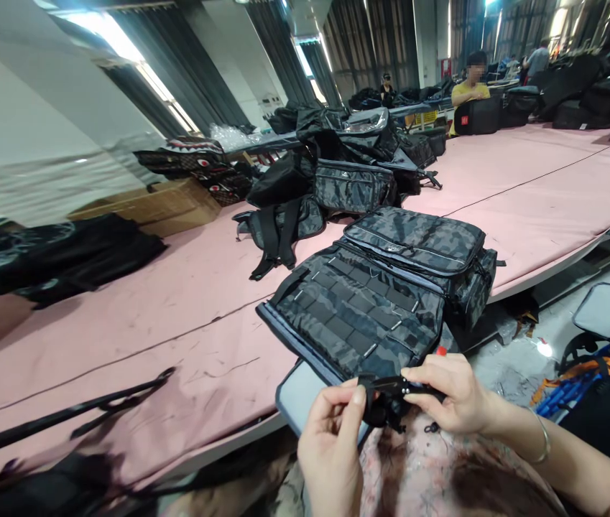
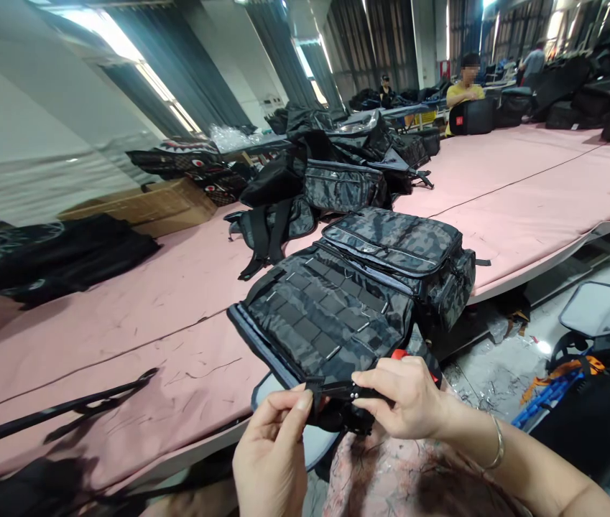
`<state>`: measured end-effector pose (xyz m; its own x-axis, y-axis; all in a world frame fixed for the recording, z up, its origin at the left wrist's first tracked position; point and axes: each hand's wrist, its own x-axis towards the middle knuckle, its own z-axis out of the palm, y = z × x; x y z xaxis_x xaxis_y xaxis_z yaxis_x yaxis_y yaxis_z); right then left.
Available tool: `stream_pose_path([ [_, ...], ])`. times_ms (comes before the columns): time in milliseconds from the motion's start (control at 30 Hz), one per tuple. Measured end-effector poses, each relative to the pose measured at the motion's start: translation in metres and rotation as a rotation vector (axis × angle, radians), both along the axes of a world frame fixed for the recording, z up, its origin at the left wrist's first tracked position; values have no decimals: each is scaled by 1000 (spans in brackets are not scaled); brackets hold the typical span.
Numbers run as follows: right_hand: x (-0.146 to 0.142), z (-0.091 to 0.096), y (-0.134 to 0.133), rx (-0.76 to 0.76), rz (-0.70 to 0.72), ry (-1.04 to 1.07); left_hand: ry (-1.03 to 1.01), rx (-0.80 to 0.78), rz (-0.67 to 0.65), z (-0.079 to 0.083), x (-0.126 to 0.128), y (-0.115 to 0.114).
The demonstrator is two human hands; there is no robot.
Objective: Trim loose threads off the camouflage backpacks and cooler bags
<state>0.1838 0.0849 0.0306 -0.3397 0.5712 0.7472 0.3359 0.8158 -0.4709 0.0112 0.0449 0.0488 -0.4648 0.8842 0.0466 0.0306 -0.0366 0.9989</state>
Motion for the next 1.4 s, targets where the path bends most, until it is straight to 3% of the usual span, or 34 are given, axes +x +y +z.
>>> stream_pose_path([
  [300,-3,5,-2,-89,28,97,16,2,-28,1,1,-1],
  [367,-4,5,-3,-229,72,193,-37,11,-23,2,4,-1],
  [567,-23,11,2,-882,296,493,-31,64,55,-6,3,-6],
  [667,-41,19,7,-1052,400,561,16,53,20,-10,2,-10],
  [767,-53,24,10,-1115,408,605,124,84,-5,-9,5,-13],
  [900,-55,22,12,-1036,284,592,390,243,98,-6,7,-12],
  [967,-51,19,11,-970,189,553,408,247,137,-6,5,-10],
  [1067,-41,15,6,-845,74,429,187,70,212,-9,-2,-7],
  [1167,-35,11,-2,-691,75,315,-34,-64,234,-12,-6,-5],
  [1400,-40,-2,-5,-236,-37,165,-121,-77,234,-16,-5,-7],
])
